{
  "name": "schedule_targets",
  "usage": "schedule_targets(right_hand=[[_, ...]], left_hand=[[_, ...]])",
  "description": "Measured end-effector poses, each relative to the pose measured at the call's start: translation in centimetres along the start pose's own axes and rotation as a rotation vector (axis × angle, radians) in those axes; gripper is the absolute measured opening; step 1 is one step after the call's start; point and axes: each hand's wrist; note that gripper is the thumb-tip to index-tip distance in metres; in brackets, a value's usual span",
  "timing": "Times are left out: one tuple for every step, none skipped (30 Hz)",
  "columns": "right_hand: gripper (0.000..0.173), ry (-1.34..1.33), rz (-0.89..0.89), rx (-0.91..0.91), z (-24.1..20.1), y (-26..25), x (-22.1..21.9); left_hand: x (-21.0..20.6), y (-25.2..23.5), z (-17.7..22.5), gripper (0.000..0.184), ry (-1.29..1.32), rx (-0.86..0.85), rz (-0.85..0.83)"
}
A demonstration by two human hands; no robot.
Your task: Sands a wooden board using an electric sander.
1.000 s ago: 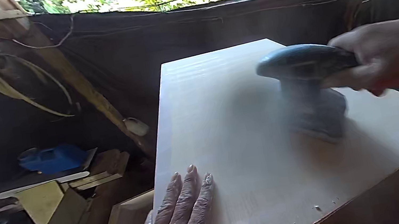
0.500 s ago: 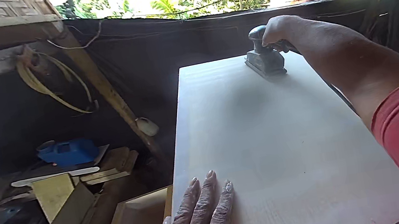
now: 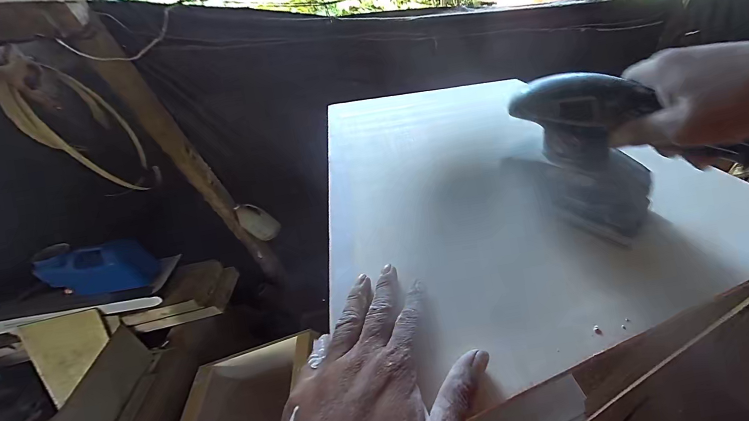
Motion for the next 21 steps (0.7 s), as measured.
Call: schedule_targets(right_hand=[[0.023,-0.012,0.009,0.034,1.6,1.9,-0.3],[0.023,-0.021,0.041,0.053,3.1,3.4,-0.8],[0.022,-0.031,0.069,0.040,3.7,4.5,-1.2],[0.021,-0.042,0.089,0.020,3.8,4.9,-1.3],[0.021,-0.045,0.100,0.001,3.6,4.6,-1.4],[0.024,-0.025,0.100,-0.023,3.2,3.6,-1.3],[0.026,0.001,0.088,-0.044,2.2,2.2,-0.8],[0.027,0.013,0.081,-0.056,0.7,0.4,-0.4],[0.030,0.019,0.086,-0.067,-0.7,-1.6,-0.2],[0.034,0.026,0.093,-0.078,-1.9,-3.9,-0.1],[0.038,0.033,0.110,-0.088,-2.9,-6.4,0.0],[0.041,0.035,0.129,-0.097,-3.8,-9.0,0.1],[0.042,0.028,0.146,-0.107,-4.7,-11.5,0.2],[0.041,0.017,0.162,-0.116,-5.6,-14.0,0.3],[0.040,0.006,0.182,-0.120,-6.4,-16.3,0.4],[0.038,-0.009,0.191,-0.130,-7.1,-18.5,0.5],[0.036,-0.024,0.203,-0.141,-7.7,-20.6,0.7],[0.033,-0.038,0.217,-0.143,-8.2,-22.5,0.8],[0.029,-0.048,0.225,-0.143,-8.8,-24.2,1.0],[0.026,-0.062,0.226,-0.146,-9.1,-25.6,1.1],[0.024,-0.077,0.227,-0.152,-9.2,-26.6,1.3]], left_hand=[[0.0,0.0,0.1,0.092,-0.003,-0.007,-0.001],[0.0,0.0,0.1,0.092,-0.007,-0.016,-0.007],[0.1,-0.1,0.2,0.091,-0.009,-0.024,-0.008],[0.0,-0.1,0.2,0.090,-0.013,-0.031,-0.010],[-0.1,-0.1,0.2,0.089,-0.015,-0.040,-0.006],[-0.1,-0.1,0.2,0.089,-0.013,-0.052,-0.004],[-0.1,-0.2,0.2,0.088,-0.014,-0.058,0.000],[-0.1,-0.3,0.2,0.088,-0.010,-0.058,-0.004],[-0.1,-0.3,0.3,0.087,-0.006,-0.057,-0.008],[0.0,-0.3,0.3,0.087,-0.009,-0.058,-0.011],[0.1,-0.3,0.3,0.086,-0.012,-0.059,-0.013],[0.2,-0.4,0.4,0.086,-0.008,-0.060,-0.027],[0.4,-0.4,0.3,0.085,0.001,-0.062,-0.041],[0.5,-0.4,0.3,0.085,0.012,-0.063,-0.052],[0.6,-0.4,0.2,0.085,0.021,-0.067,-0.056],[0.6,-0.4,0.2,0.085,0.031,-0.071,-0.058],[0.6,-0.4,0.1,0.086,0.040,-0.073,-0.063],[0.7,-0.5,0.0,0.087,0.053,-0.070,-0.072],[0.8,-0.6,0.0,0.088,0.061,-0.065,-0.079],[0.8,-0.7,-0.1,0.088,0.071,-0.060,-0.088],[0.9,-0.8,-0.1,0.089,0.074,-0.054,-0.098]])
Point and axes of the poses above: each hand's wrist, its own y-axis away from the middle knuckle, its own x-axis out of the back of the hand, z = x × y, and after that the axes turned 2 degrees about -z, right-handed
